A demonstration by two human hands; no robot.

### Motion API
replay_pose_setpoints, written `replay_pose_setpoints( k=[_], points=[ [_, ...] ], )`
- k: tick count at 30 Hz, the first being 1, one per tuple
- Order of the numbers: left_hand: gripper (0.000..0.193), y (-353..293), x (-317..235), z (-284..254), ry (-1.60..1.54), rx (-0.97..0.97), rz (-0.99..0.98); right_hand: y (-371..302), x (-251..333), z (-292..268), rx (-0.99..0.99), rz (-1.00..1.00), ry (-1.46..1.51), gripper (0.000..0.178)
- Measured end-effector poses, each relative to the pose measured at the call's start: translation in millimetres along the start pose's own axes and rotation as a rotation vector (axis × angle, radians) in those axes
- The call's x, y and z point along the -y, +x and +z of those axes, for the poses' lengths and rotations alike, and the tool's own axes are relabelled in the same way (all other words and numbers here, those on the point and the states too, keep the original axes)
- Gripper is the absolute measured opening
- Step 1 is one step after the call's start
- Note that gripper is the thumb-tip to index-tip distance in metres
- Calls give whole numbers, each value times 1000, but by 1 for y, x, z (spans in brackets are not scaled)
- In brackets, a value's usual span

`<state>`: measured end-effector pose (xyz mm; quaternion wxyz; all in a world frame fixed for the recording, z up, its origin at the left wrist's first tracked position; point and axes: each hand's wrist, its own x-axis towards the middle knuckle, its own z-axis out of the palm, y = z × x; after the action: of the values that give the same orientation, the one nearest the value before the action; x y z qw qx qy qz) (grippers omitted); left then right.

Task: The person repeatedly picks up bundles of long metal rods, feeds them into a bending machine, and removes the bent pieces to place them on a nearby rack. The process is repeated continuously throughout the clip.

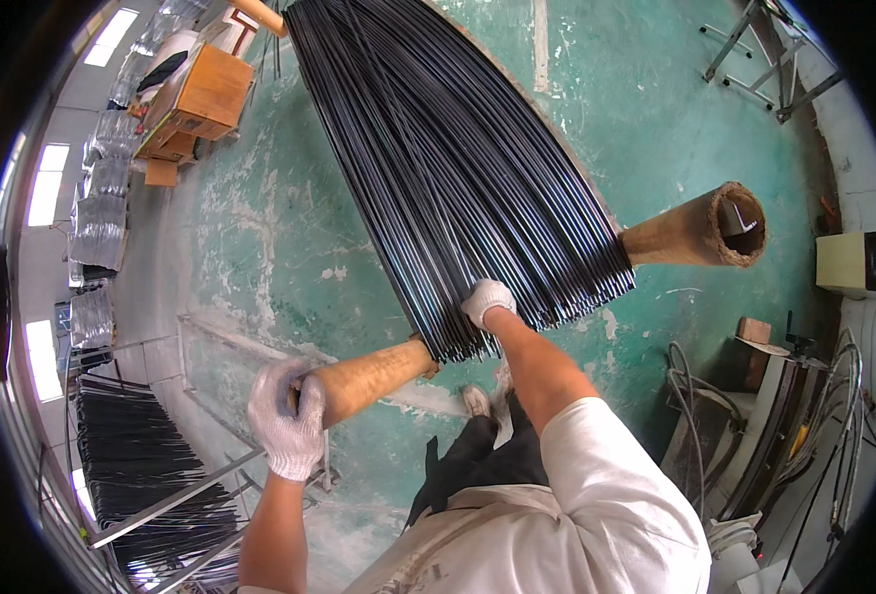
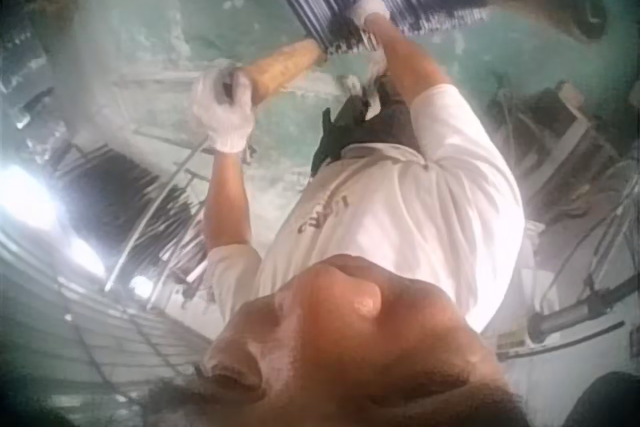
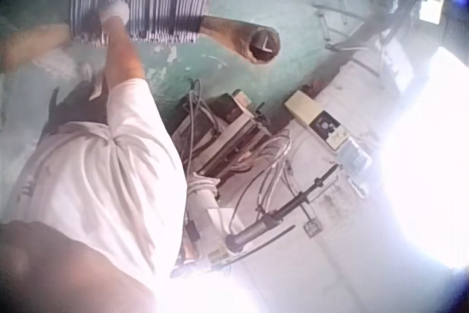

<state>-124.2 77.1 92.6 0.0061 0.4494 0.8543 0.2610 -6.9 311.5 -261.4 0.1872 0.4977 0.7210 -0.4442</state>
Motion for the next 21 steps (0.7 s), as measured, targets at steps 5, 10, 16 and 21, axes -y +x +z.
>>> replay_pose_setpoints(
  k=[5,10,16,21],
  points=[
    [17,-6,0,-2,5,-12,11,-9,-23,-4,181,-86,345,74],
    [17,-6,-2,2,70,-88,234,-11,-42,18,-97,-64,484,96],
    [25,-32,-32,3,221,-120,630,-133,-134,19,-333,-140,252,78],
    [21,-120,-52,79,-507,185,620,-364,-225,18,-189,247,143,65]
  ],
)
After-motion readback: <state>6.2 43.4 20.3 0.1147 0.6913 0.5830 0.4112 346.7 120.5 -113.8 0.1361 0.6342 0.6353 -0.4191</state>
